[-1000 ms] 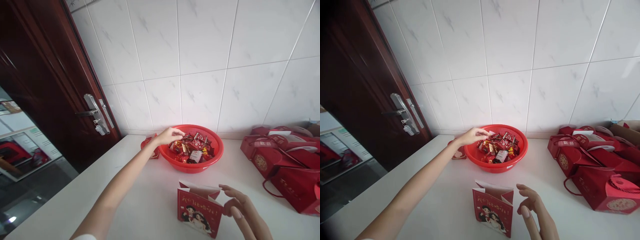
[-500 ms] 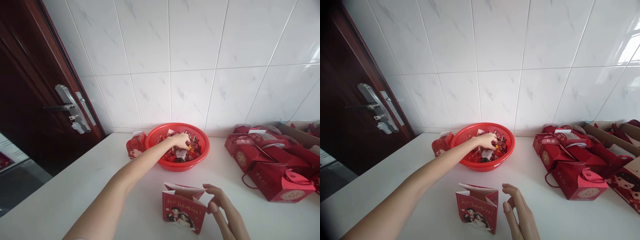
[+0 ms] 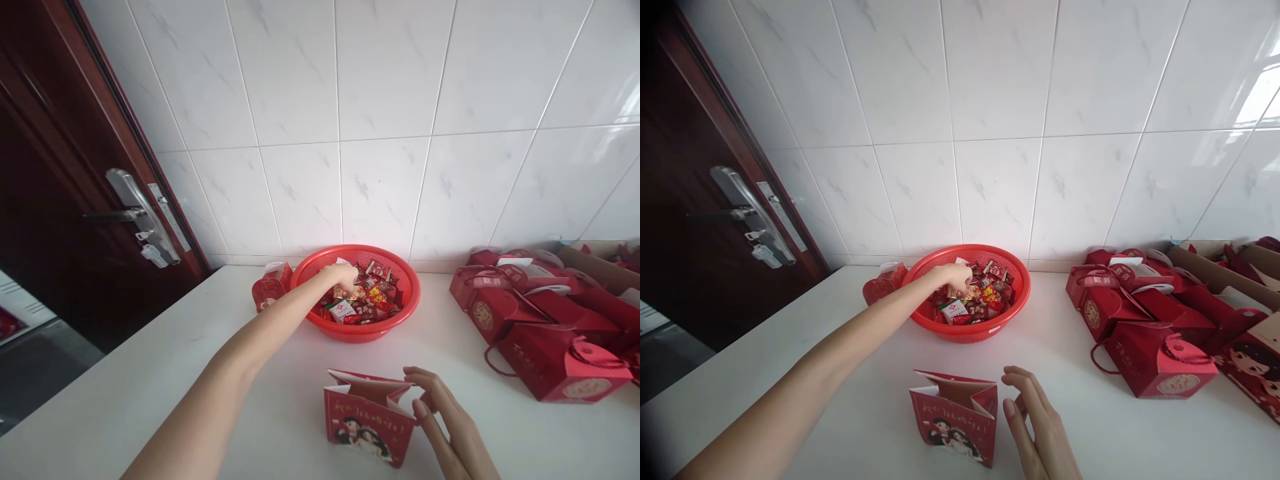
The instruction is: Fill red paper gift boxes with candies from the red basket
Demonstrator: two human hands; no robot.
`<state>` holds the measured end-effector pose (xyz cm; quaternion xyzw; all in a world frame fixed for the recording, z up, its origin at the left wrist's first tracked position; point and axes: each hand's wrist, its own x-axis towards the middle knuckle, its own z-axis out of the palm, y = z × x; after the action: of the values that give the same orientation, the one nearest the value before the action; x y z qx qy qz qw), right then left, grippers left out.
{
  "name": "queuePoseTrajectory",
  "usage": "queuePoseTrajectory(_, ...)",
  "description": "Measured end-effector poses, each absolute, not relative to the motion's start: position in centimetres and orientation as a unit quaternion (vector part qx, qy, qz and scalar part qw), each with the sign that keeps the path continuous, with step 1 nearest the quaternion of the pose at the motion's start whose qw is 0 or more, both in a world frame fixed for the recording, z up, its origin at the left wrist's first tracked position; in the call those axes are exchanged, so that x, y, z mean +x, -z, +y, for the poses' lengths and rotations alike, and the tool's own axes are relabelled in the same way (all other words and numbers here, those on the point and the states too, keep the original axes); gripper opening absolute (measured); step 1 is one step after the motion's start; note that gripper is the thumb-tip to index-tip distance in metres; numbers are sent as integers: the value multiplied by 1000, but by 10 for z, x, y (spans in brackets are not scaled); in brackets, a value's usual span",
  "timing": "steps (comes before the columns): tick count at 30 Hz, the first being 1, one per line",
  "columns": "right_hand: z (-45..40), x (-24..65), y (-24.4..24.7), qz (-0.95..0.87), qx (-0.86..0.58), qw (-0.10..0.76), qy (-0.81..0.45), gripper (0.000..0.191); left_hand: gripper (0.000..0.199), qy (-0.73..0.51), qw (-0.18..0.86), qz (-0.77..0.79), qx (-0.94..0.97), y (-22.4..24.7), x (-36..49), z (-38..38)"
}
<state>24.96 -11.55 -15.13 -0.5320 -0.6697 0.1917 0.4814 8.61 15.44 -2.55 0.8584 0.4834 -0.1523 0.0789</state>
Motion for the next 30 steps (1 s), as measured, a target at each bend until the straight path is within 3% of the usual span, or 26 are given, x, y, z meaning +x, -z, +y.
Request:
queuePoseTrajectory(7,-115,249,150,-669,-527,489,-189,27,40,66,92,432,895,29,118,152)
queuePoseTrajectory(13,-116,248,151,-662,-525,491,-211,25,27,87,84,446,887,38,127,154)
queuePoseTrajectory(22,-115,247,153,-673,-520,488,-199,27,28,89,92,519,845,36,109,160)
queuePoseTrajectory(25,-114,248,154,-673,-526,482,-194,27,40,83,115,520,842,36,104,160)
queuePoseTrajectory(30,-112,249,155,-668,-531,479,-208,27,83,60,143,502,851,40,98,166)
